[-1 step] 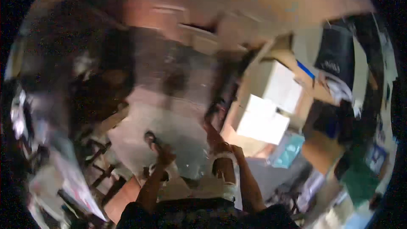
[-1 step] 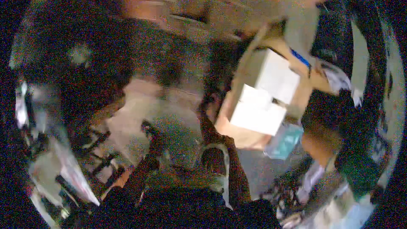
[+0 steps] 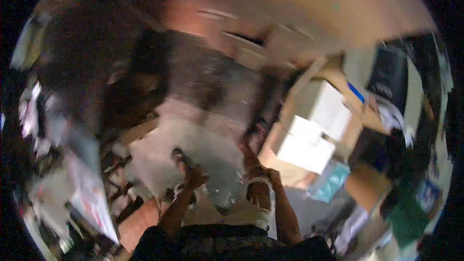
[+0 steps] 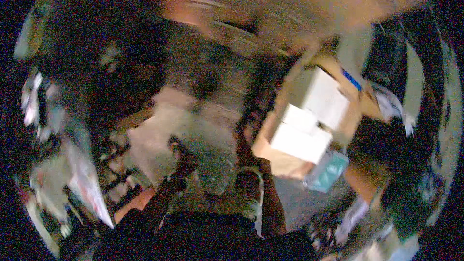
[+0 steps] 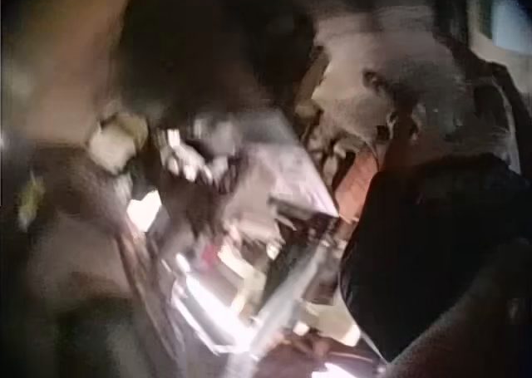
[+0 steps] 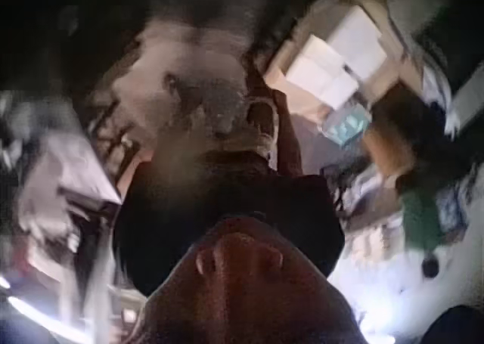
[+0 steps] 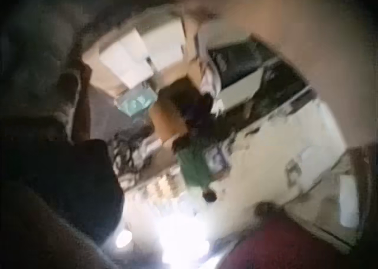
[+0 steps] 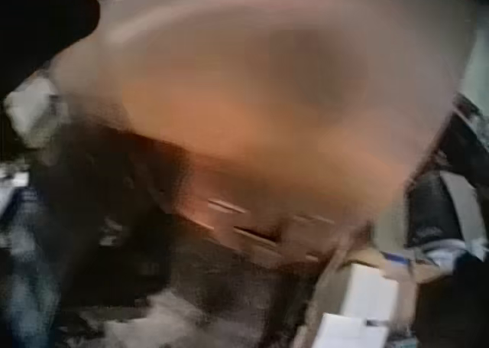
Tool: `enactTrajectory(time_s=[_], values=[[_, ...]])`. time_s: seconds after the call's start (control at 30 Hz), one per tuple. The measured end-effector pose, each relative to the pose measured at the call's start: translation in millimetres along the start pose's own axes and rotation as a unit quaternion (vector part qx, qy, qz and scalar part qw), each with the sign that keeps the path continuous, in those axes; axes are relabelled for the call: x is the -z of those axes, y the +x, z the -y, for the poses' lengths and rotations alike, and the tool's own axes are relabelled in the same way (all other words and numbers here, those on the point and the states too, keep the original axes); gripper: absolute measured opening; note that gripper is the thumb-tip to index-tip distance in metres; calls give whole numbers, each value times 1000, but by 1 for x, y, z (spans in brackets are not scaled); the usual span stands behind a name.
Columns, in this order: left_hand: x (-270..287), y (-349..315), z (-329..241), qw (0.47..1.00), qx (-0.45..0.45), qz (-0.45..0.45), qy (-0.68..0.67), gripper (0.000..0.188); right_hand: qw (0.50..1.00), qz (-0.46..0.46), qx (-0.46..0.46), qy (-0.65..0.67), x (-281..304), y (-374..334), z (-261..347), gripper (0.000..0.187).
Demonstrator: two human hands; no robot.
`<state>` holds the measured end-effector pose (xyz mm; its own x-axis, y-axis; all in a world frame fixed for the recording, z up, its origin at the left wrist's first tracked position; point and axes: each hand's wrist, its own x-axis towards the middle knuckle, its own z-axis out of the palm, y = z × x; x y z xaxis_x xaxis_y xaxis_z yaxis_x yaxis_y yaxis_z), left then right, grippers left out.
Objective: The person moves notebooks one by one from a stack on a table to form a new pile, then picks up the new stack and places it on top of a group of boxes on the floor.
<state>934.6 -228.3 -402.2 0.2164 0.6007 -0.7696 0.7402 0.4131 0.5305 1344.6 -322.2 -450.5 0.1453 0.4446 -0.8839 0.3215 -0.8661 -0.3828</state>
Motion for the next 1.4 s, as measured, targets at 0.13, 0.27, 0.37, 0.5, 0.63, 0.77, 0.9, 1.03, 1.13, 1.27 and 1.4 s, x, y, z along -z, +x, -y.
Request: enactTrajectory(time_s=[0.13,0.27,0.37,0.5,0.63,0.77,0.9,1.03,1.13,1.27,1.4], values=[[66,-84,-52,983,-166,-74,1,30,816,-142,418,-373,-27,20,93,19],[204,-250,-93,942,-296,-4,-160,33,893,229,384,56,-86,-35,226,31],[323,-412,-99,960,-246,25,-134,29,903,329,264,83,-138,-75,295,36],[390,-572,47,829,-371,-191,-373,31,880,419,196,-113,-245,-272,429,36],[458,-601,131,510,-240,-633,-531,62,778,297,480,-275,-355,-379,502,40],[490,-571,212,514,-264,-506,-640,62,799,311,498,-130,-449,-513,587,42],[520,-549,123,551,-314,-475,-610,61,771,311,545,-108,-482,-524,612,45],[524,-561,105,515,-270,-381,-719,58,802,357,474,-68,-495,-499,582,44],[523,-556,121,528,-280,-388,-702,59,853,342,389,-70,-490,-498,570,47],[522,-550,114,508,-235,-423,-713,59,875,387,288,32,-501,-485,565,47],[484,-557,78,497,-247,-440,-706,54,871,345,308,168,-493,-477,586,62]])
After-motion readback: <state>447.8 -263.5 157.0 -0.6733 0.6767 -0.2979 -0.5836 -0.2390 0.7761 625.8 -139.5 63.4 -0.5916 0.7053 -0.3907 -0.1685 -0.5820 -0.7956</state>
